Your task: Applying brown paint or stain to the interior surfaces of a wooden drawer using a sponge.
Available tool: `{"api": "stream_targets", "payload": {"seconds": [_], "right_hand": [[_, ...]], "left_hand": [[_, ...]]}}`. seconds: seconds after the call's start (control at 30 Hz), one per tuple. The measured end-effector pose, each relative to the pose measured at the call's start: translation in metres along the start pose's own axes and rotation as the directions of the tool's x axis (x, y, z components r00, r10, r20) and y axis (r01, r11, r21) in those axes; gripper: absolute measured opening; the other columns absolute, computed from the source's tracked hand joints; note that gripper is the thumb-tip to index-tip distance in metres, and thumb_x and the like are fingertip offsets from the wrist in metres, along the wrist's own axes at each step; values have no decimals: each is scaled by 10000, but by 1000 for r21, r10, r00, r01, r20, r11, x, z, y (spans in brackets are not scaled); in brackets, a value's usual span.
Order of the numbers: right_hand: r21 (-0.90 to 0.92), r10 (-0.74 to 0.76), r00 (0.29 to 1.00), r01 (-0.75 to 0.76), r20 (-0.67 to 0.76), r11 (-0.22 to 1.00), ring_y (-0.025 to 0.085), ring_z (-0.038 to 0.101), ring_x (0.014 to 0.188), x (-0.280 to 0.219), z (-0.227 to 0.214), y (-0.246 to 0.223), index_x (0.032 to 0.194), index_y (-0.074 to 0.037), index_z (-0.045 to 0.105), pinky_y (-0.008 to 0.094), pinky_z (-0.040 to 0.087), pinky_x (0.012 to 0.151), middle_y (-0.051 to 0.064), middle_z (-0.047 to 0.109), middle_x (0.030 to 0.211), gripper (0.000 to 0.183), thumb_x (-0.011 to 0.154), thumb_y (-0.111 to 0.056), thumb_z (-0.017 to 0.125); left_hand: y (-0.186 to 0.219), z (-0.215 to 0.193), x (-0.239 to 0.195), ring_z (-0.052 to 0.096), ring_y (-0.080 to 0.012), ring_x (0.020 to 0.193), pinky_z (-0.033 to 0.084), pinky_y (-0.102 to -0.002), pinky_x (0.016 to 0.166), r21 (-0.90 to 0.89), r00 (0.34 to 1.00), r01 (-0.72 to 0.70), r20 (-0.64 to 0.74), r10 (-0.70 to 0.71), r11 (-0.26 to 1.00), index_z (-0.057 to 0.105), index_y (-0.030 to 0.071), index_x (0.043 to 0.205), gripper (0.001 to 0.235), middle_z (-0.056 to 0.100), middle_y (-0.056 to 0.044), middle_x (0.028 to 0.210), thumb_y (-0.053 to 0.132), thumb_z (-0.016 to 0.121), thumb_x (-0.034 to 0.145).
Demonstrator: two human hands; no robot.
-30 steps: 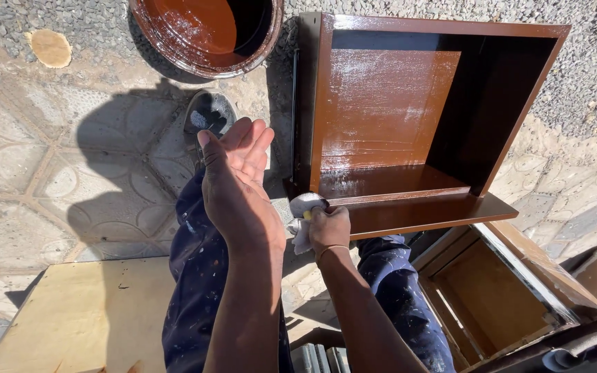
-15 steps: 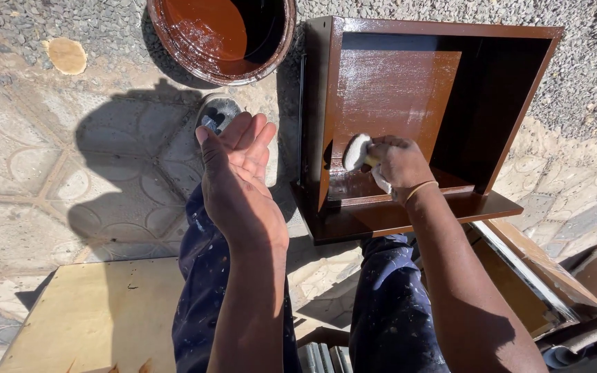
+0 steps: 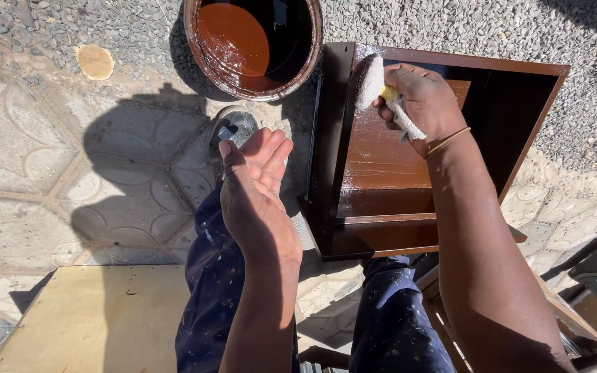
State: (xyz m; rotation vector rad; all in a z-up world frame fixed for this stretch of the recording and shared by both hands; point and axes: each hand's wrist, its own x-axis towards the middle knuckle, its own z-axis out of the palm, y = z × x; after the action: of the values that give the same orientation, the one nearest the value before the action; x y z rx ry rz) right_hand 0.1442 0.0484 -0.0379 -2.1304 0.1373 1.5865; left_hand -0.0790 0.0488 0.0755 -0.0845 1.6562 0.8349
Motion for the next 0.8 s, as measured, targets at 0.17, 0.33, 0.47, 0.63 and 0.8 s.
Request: {"api": "stream_targets", "payload": {"seconds": [0.17, 0.33, 0.47, 0.63, 0.8], "right_hand": [[-243, -337, 852, 453, 400, 858, 37, 478, 458, -43, 59, -38, 1101, -149, 582, 199, 368, 387, -16, 639, 769, 200, 994, -193, 746], [-615, -546, 678, 715, 491, 334, 232, 641, 621, 0, 131, -22, 1165, -44, 669, 365, 499, 558, 74, 727, 825, 273, 953, -190, 762], [-708, -714, 494, 706, 496, -4, 460, 616, 750, 64, 172, -2, 1031, -40, 748, 524, 461, 586, 199, 655, 909, 258, 794, -103, 667], [-791, -654, 638, 604, 406, 98, 451, 672, 851, 93, 193, 2, 1054, -34, 760, 489, 527, 696, 203, 683, 1034, 295, 886, -252, 653], [-852, -606, 698, 521, 383, 62, 496, 672, 948, 120, 190, 9, 1151, 7, 735, 509, 528, 761, 237, 671, 1160, 327, 908, -185, 630]], "left_hand": [[24, 4, -1, 731, -334, 1253, 469, -435, 1154, 23, 982, 184, -44, -183, 983, 651, -41, 1320, 770, 725, -254, 1351, 532, 332, 915], [26, -6, 7, 719, -309, 1264, 470, -414, 1136, -24, 970, 243, -17, -244, 970, 664, -6, 1314, 681, 727, -214, 1365, 482, 384, 930], [24, -19, 12, 616, -312, 1385, 431, -418, 1158, -24, 968, 239, 77, -237, 971, 591, -1, 1408, 709, 627, -210, 1490, 495, 402, 937], [30, -31, 17, 587, -307, 1411, 408, -426, 1170, -59, 967, 239, 99, -233, 969, 561, 8, 1438, 664, 596, -189, 1525, 435, 398, 955], [34, -41, 24, 576, -319, 1419, 407, -430, 1166, -47, 968, 230, 114, -224, 972, 561, -1, 1433, 705, 595, -191, 1523, 487, 389, 953]]}}
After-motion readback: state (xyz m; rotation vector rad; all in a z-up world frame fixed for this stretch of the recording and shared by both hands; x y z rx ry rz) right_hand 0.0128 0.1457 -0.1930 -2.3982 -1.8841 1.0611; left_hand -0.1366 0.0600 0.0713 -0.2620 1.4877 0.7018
